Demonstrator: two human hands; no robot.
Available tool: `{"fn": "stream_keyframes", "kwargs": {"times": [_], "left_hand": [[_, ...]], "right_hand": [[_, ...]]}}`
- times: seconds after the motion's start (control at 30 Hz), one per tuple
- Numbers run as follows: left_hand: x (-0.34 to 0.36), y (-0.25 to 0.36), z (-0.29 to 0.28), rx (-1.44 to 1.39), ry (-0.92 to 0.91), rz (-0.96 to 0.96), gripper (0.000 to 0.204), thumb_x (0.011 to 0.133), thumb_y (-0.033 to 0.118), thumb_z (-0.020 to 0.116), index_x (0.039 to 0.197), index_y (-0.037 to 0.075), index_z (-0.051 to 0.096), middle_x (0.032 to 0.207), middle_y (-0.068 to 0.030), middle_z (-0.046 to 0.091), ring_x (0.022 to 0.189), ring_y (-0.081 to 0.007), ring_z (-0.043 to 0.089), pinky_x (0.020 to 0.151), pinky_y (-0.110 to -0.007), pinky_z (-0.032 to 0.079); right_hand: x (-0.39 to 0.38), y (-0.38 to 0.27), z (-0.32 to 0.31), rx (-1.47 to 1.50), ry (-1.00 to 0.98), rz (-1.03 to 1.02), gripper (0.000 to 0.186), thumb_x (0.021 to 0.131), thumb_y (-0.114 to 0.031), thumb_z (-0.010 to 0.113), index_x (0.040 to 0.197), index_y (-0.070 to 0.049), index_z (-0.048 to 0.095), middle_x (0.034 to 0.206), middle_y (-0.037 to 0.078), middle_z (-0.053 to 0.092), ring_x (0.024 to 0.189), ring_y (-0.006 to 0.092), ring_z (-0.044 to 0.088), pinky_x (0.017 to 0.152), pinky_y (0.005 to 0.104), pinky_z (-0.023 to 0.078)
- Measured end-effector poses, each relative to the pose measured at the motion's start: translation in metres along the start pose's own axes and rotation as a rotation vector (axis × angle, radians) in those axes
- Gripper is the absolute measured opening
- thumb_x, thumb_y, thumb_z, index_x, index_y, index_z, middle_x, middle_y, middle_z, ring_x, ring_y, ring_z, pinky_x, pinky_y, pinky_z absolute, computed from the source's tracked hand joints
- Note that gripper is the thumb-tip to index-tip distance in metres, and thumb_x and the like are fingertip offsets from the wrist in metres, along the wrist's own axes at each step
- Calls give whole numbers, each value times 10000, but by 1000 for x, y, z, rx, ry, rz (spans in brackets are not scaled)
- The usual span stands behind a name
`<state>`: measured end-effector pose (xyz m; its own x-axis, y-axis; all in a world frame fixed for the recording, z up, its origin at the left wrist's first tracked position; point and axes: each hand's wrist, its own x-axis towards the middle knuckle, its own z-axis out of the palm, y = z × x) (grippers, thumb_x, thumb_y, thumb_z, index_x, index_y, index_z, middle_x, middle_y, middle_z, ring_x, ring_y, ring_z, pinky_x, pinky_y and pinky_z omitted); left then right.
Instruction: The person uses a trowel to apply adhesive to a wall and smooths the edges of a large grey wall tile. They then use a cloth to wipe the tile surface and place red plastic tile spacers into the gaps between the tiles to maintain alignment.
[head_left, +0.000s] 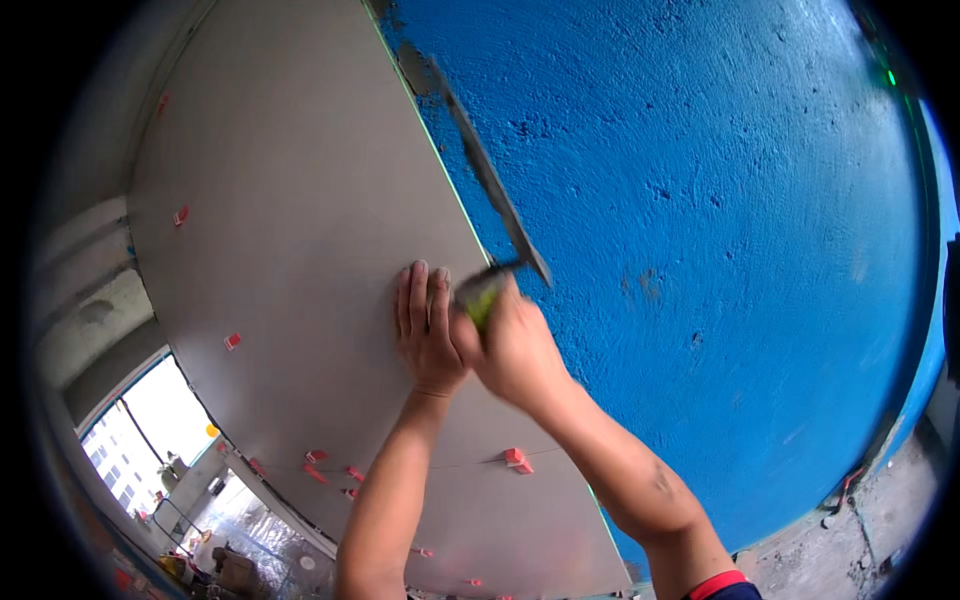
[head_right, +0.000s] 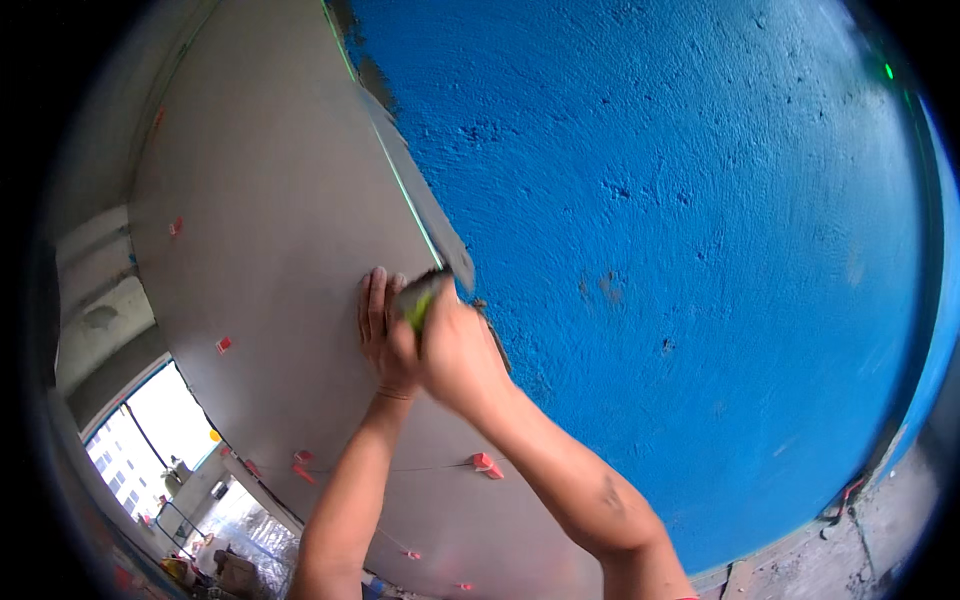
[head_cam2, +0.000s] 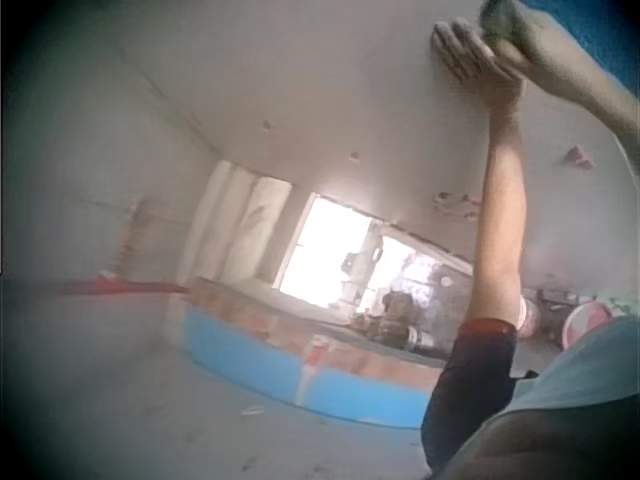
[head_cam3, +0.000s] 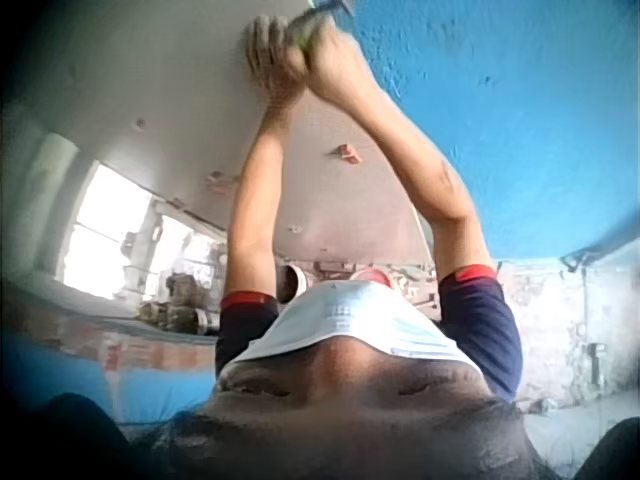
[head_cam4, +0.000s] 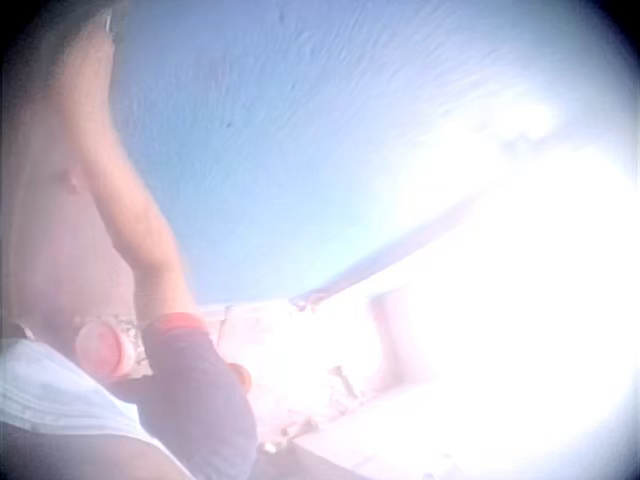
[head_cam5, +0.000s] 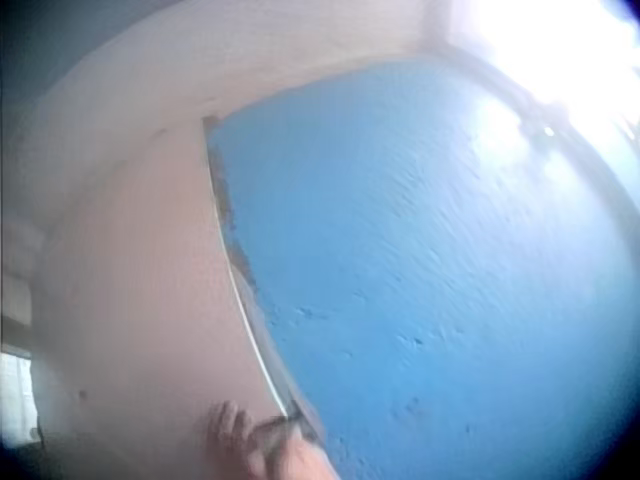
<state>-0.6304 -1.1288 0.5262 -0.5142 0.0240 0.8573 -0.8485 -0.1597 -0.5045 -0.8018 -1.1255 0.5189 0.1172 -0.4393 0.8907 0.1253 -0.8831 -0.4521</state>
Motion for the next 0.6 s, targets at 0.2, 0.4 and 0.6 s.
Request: {"fn": "stream_keyframes", "kwargs": {"times": [0.2, 0.4, 0.6], "left_hand": [[-10, -4, 1, -50, -9, -42, 501, 926, 362, 523, 1296, 24, 512, 1431, -221, 437, 1330, -402, 422, 1082, -543, 339], [-23, -12, 5, 216, -43, -171, 519, 944, 385, 484, 1326, 33, 480, 1428, -199, 432, 1342, -386, 409, 1088, -548, 311], [-18, -12, 4, 129, 26, -236, 532, 985, 399, 414, 1306, -20, 482, 1405, -198, 448, 1321, -374, 429, 1073, -548, 324]], "right_hand": [[26, -4, 22, -55, -59, 202, 431, 868, -241, 582, 1017, 156, 504, 821, 321, 652, 797, 460, 661, 696, 476, 558], [26, -3, 51, -120, -74, 192, 470, 857, -244, 590, 1015, 184, 480, 750, 310, 640, 753, 452, 657, 682, 486, 552], [-6, -13, 19, 29, -63, 80, 465, 874, -286, 598, 915, 165, 492, 711, 334, 607, 681, 474, 638, 608, 475, 531]]}}
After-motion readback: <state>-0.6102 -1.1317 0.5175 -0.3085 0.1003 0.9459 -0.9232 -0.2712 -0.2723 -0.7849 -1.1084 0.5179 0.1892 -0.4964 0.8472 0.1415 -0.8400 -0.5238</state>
